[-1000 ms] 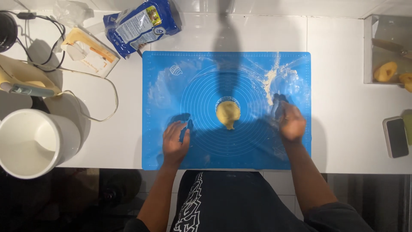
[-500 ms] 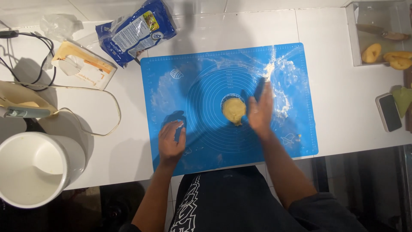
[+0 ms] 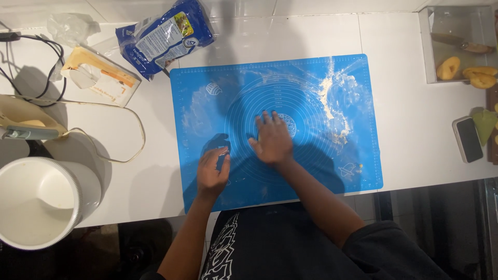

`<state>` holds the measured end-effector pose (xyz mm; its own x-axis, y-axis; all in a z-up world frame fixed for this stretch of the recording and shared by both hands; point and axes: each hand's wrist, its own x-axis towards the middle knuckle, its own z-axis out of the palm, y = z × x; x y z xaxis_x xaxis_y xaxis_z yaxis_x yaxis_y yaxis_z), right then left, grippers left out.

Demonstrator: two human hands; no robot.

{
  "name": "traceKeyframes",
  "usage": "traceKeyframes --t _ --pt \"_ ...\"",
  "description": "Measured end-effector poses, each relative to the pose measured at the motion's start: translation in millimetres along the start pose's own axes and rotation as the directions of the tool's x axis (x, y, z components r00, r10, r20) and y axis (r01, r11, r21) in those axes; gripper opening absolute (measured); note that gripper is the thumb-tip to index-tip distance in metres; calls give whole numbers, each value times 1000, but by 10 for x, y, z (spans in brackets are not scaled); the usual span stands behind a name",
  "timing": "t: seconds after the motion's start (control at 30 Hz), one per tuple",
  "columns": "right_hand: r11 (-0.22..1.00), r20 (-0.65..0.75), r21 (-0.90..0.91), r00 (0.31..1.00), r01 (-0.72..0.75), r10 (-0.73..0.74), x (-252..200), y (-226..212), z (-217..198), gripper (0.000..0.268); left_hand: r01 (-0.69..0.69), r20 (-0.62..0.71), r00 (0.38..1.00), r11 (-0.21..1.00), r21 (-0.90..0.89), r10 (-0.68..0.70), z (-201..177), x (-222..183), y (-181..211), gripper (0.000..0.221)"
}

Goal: Kneading and rolling a small piece of dough on a silicone mat

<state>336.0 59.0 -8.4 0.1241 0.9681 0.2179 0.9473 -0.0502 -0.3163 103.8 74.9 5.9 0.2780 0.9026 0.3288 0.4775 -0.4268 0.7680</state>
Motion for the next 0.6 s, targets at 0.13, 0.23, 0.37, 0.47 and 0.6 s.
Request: traceKeyframes --t 0.13,0.23,0.37,0.47,0.6 --pt "967 271 17 930 254 -249 -433 -138 -128 74 -78 -19 997 997 -3 78 95 83 74 16" --pt "925 131 280 944 258 -303 -900 188 -179 55 -34 8 999 999 -36 35 277 100 -70 17" --pt "950 -155 268 980 162 -123 -391 433 -416 41 41 84 996 991 -124 -31 503 211 68 17" --pt "977 -32 214 999 -26 34 123 389 -192 81 47 97 995 971 -235 -25 741 297 212 23" --pt "997 205 39 975 74 -80 115 75 139 85 200 31 979 912 -358 -203 772 379 204 26"
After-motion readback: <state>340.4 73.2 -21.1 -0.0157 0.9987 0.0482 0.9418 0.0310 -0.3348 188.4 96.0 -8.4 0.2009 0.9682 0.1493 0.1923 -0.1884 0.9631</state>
